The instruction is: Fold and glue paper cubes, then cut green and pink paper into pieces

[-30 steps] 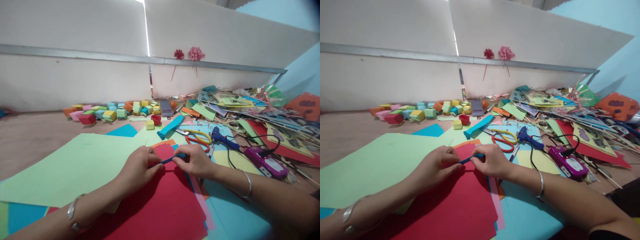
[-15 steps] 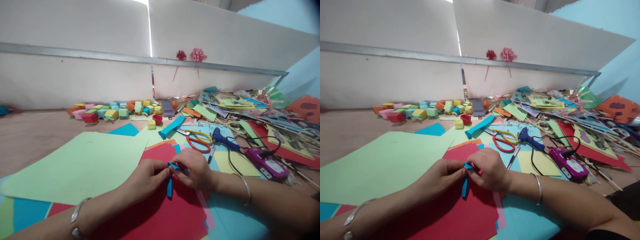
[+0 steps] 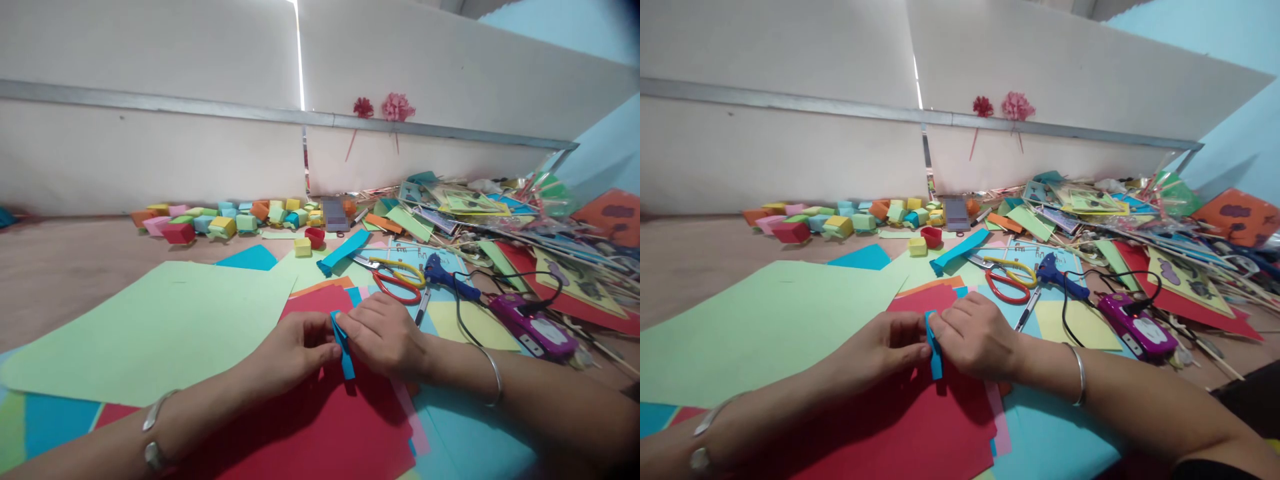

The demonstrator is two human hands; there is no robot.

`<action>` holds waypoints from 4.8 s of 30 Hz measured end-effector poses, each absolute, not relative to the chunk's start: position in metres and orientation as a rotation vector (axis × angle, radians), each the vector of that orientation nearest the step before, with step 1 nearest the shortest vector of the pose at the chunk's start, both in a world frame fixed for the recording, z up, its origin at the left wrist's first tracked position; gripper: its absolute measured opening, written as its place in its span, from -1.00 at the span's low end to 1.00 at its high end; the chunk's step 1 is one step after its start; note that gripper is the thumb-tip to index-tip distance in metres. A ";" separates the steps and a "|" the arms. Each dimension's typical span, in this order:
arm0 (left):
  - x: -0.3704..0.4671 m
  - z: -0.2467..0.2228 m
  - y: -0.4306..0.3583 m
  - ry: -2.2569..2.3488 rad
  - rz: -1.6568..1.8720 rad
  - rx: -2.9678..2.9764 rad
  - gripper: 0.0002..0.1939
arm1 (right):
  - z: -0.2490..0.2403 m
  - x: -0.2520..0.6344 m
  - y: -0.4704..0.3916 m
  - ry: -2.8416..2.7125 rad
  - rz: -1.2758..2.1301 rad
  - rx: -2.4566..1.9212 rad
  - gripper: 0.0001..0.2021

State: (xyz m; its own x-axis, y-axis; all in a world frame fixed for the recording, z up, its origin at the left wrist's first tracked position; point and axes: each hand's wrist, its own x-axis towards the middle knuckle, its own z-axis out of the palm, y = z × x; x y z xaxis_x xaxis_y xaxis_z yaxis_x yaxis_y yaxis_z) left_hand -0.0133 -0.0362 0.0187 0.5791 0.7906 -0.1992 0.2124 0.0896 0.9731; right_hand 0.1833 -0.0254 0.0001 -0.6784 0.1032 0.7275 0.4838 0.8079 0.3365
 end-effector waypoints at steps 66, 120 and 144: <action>-0.027 0.001 -0.042 1.144 0.846 2.265 -0.41 | 0.020 0.186 -0.034 -2.257 0.298 -0.692 -0.82; -0.036 -0.001 -0.029 0.944 1.256 2.747 -0.69 | 0.020 0.191 -0.020 -2.404 0.281 -0.904 -0.84; -0.018 0.007 -0.024 0.950 0.768 0.755 -0.81 | 0.066 0.252 -0.050 -2.545 -0.251 -1.191 -0.88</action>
State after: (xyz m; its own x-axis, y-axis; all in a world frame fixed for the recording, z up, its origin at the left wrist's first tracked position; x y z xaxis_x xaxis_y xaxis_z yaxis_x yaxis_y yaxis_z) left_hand -0.0176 -0.0243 0.0071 0.3732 0.8312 -0.4121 -0.2285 0.5129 0.8275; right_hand 0.2515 -0.0497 0.0663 -0.6013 0.7146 0.3575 0.7706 0.6369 0.0230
